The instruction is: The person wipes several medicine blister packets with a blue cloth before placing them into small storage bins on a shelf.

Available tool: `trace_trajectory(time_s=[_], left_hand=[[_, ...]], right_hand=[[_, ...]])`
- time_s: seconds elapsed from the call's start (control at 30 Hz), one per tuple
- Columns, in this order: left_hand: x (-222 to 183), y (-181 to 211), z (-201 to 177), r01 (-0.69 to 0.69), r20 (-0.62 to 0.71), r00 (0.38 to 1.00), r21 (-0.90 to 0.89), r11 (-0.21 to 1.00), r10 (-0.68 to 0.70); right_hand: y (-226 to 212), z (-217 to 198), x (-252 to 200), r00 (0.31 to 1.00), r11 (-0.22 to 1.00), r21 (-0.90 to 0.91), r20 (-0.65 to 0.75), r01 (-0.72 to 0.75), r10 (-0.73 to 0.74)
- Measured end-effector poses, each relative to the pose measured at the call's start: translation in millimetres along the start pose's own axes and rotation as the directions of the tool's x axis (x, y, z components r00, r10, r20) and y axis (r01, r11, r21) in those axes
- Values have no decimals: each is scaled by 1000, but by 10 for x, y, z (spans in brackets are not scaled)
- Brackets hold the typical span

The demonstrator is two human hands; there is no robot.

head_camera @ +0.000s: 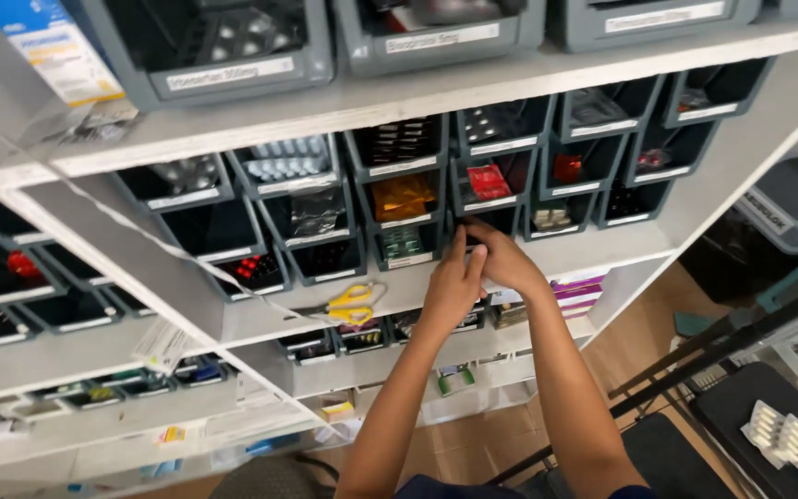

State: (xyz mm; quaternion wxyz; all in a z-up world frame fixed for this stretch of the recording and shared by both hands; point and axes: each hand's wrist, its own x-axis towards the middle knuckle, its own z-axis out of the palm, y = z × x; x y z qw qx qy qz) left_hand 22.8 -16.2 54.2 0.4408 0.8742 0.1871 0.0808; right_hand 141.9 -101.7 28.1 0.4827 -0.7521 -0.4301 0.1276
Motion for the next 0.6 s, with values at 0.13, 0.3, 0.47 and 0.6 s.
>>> trace_trajectory(time_s=[0.13, 0.3, 0.47, 0.6], left_hand=[[73, -19, 108, -20, 75, 997, -53, 998, 24], [255, -149, 295, -16, 52, 998, -73, 997, 20], [20, 58, 324, -109, -51, 993, -147, 983, 102], [-45, 20, 460, 1, -114, 992, -374, 928, -47]], right_hand=[[375, 86, 216, 995, 996, 41, 45, 82, -83], [105, 22, 115, 993, 987, 133, 63, 86, -95], [307, -12, -183, 989, 984, 115, -64, 138, -131], [256, -147, -789, 983, 945, 315, -183, 86, -28]])
